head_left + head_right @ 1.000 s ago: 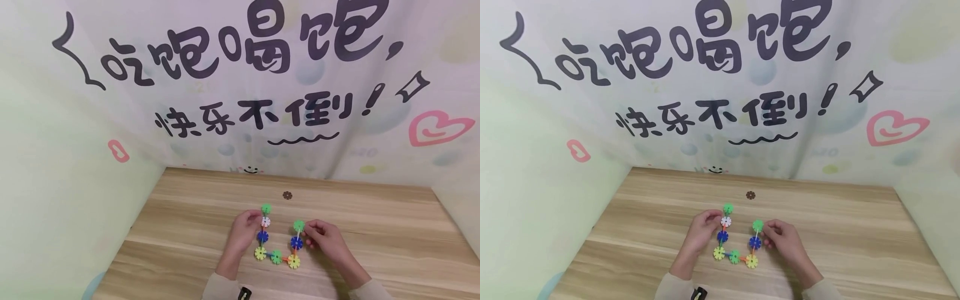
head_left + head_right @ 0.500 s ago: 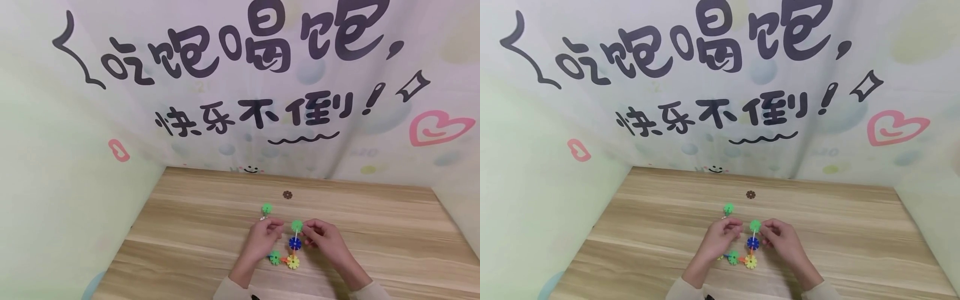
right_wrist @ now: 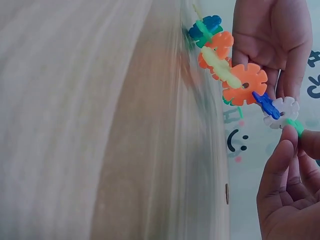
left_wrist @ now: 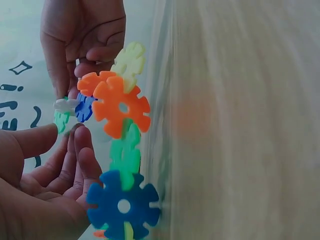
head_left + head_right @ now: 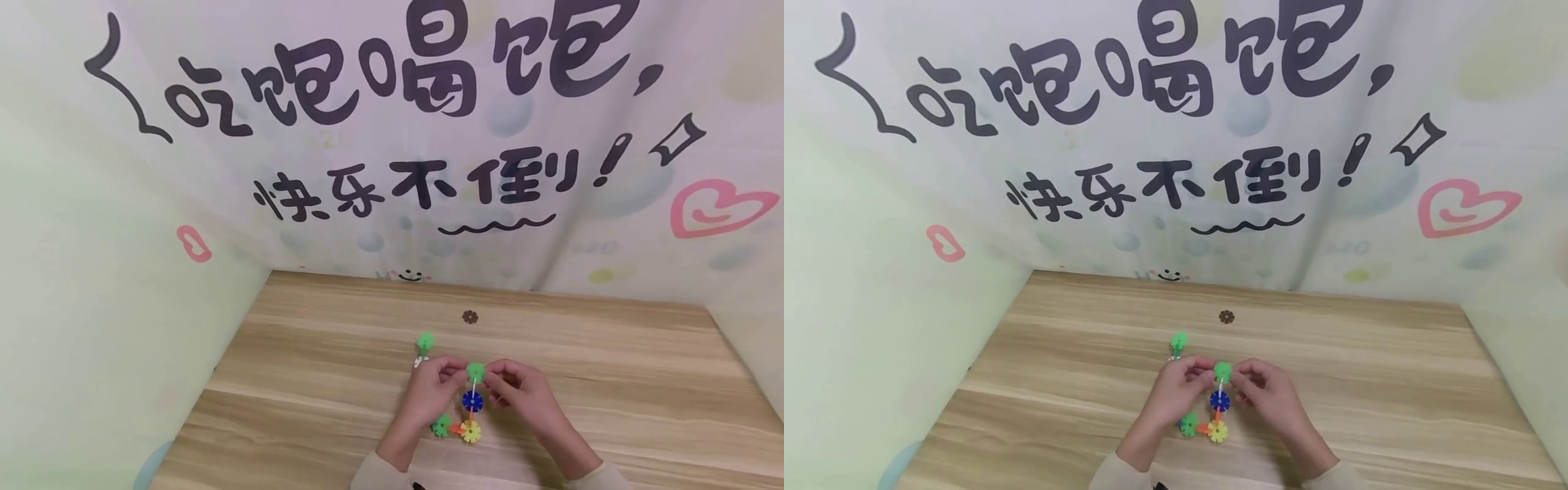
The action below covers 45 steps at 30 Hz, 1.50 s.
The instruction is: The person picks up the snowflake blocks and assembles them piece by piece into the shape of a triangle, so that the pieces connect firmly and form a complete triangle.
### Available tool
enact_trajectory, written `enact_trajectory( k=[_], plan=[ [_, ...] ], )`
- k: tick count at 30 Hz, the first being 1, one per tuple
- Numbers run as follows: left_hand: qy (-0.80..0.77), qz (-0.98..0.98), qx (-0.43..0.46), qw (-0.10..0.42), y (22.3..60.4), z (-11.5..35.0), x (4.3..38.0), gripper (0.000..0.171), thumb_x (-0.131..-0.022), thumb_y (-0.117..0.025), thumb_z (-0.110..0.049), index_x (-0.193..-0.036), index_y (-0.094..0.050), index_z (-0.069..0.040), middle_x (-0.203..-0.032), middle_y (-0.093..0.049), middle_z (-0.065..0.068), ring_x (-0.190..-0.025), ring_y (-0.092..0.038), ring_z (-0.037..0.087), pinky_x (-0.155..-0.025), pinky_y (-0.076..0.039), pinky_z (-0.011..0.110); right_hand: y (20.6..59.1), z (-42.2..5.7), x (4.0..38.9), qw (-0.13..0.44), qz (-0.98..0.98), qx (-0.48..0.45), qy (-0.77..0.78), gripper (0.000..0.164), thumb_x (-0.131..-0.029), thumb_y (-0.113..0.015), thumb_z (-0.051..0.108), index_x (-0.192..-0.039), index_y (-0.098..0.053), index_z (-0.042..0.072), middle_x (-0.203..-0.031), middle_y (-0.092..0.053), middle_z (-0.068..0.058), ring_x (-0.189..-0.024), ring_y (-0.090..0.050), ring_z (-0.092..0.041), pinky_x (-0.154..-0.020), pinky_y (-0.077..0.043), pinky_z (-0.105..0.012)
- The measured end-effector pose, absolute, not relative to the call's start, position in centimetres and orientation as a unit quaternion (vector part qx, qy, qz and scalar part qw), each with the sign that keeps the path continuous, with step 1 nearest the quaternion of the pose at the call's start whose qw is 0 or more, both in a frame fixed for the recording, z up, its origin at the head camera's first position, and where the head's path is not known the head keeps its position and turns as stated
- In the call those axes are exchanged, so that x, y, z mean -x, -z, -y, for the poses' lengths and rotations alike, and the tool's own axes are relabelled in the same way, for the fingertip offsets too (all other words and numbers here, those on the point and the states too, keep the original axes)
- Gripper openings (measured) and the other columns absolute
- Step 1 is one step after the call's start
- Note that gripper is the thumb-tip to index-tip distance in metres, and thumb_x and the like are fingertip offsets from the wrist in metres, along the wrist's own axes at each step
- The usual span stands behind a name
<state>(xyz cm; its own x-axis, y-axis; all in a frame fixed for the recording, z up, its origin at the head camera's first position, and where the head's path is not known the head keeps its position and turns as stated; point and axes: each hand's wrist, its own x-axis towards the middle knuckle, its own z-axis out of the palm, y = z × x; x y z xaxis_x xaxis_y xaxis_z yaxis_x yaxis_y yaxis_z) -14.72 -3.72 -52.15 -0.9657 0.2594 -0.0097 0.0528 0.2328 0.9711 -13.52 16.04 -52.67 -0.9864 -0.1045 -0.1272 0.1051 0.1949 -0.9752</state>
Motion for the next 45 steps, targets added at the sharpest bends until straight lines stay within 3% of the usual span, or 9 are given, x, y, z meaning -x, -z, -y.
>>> enact_trajectory(
  k=[8,18,30,45],
  plan=[
    [-0.613,-0.780,-0.087,0.089,52.2,3.9,14.6,0.011,-0.094,-0.069,-0.012,-0.104,-0.072,-0.009,-0.086,-0.066,-0.008,-0.079,-0.062,0.007,-0.073,-0.054,0.023,52.4,-15.9,13.6,0.096,-0.771,0.018,0.629,0.023,-0.098,-0.066,0.021,-0.106,-0.067,-0.001,-0.094,-0.068,-0.019,-0.076,-0.065,-0.025,-0.067,-0.059,-0.038],
    [-0.605,-0.787,-0.078,0.092,52.1,4.2,14.7,0.007,-0.093,-0.070,-0.013,-0.099,-0.072,-0.011,-0.084,-0.065,-0.009,-0.076,-0.061,0.007,-0.070,-0.054,0.024,51.2,-16.5,16.5,0.052,-0.778,0.000,0.626,0.031,-0.101,-0.062,0.023,-0.116,-0.062,-0.004,-0.100,-0.066,-0.020,-0.076,-0.063,-0.025,-0.068,-0.059,-0.039],
    [-0.607,-0.783,-0.081,0.106,52.2,4.5,15.0,0.006,-0.094,-0.069,-0.013,-0.099,-0.072,-0.010,-0.083,-0.066,-0.008,-0.075,-0.062,0.007,-0.068,-0.053,0.023,52.9,-15.6,22.8,0.053,-0.813,-0.018,0.580,0.032,-0.103,-0.058,0.026,-0.126,-0.062,0.004,-0.106,-0.062,-0.024,-0.074,-0.060,-0.022,-0.066,-0.056,-0.031],
    [-0.608,-0.780,-0.095,0.109,52.2,4.4,14.9,0.007,-0.095,-0.069,-0.014,-0.099,-0.072,-0.010,-0.083,-0.066,-0.009,-0.075,-0.062,0.004,-0.068,-0.053,0.022,55.3,-15.3,25.9,0.064,-0.839,-0.064,0.536,0.038,-0.101,-0.061,0.021,-0.138,-0.057,0.013,-0.103,-0.065,-0.015,-0.069,-0.060,-0.020,-0.058,-0.053,-0.029]
  ],
)
